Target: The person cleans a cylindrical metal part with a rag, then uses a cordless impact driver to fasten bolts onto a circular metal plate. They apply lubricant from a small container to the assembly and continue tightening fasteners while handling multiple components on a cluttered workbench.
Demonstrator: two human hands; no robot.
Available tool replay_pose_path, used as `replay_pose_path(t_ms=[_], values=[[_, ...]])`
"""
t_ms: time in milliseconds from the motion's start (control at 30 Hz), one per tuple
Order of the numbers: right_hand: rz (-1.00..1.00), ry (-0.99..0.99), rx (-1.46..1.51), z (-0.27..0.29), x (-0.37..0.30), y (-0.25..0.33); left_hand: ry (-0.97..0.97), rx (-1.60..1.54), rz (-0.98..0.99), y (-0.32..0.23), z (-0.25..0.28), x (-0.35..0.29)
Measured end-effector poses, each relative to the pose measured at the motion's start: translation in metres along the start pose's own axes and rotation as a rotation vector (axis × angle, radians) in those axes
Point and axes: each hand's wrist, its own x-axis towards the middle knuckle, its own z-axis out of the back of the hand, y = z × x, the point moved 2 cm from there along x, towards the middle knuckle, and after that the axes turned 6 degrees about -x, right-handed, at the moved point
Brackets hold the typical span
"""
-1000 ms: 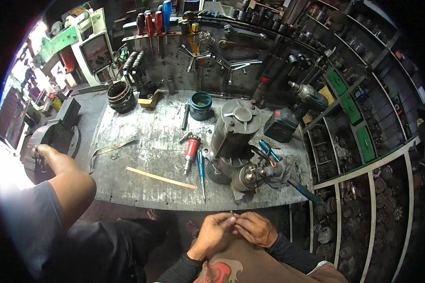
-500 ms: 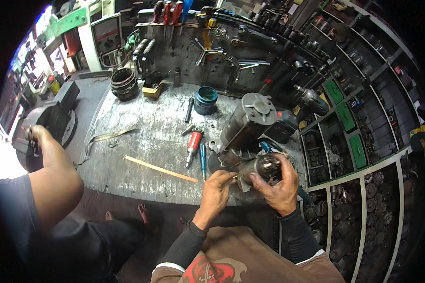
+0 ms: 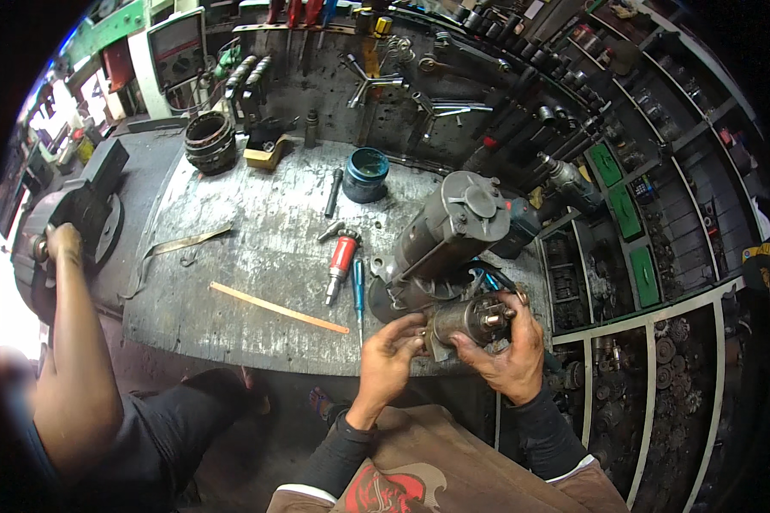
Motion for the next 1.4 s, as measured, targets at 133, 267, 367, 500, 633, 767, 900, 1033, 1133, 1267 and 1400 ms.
replay_pose_path(t_ms=[133,267,367,500,633,767,900,1033,1133,1267,1400], values=[[0.012,0.024,-0.021,0.000,0.000,0.001,0.020,-0.203,0.162,0.005,0.007,0.009],[0.015,-0.014,-0.036,-0.001,0.001,0.005,0.181,-0.339,0.376,0.012,0.014,0.012],[0.001,-0.016,-0.008,-0.003,0.000,0.006,0.204,-0.296,0.368,0.013,0.019,0.011],[0.007,0.000,-0.033,-0.003,-0.001,0.005,0.212,-0.342,0.431,0.012,0.019,0.014],[0.006,0.023,-0.010,-0.002,0.000,0.004,0.190,-0.411,0.507,0.008,0.016,0.016],[0.001,0.015,-0.007,-0.002,-0.001,0.004,0.155,-0.428,0.455,0.002,0.012,0.010],[-0.018,0.007,0.006,-0.003,-0.001,0.003,0.129,-0.555,0.519,0.002,0.013,0.010],[-0.021,0.033,0.019,-0.003,-0.002,0.003,0.143,-0.565,0.539,0.006,0.013,0.013],[-0.012,0.026,0.014,-0.002,-0.001,0.002,0.101,-0.532,0.508,0.007,0.010,0.009],[-0.018,0.031,0.019,-0.002,-0.001,0.002,0.010,-0.540,0.533,0.005,0.010,0.004],[-0.001,0.007,-0.001,-0.003,-0.003,0.000,0.115,-0.606,0.569,0.007,0.011,0.011]])
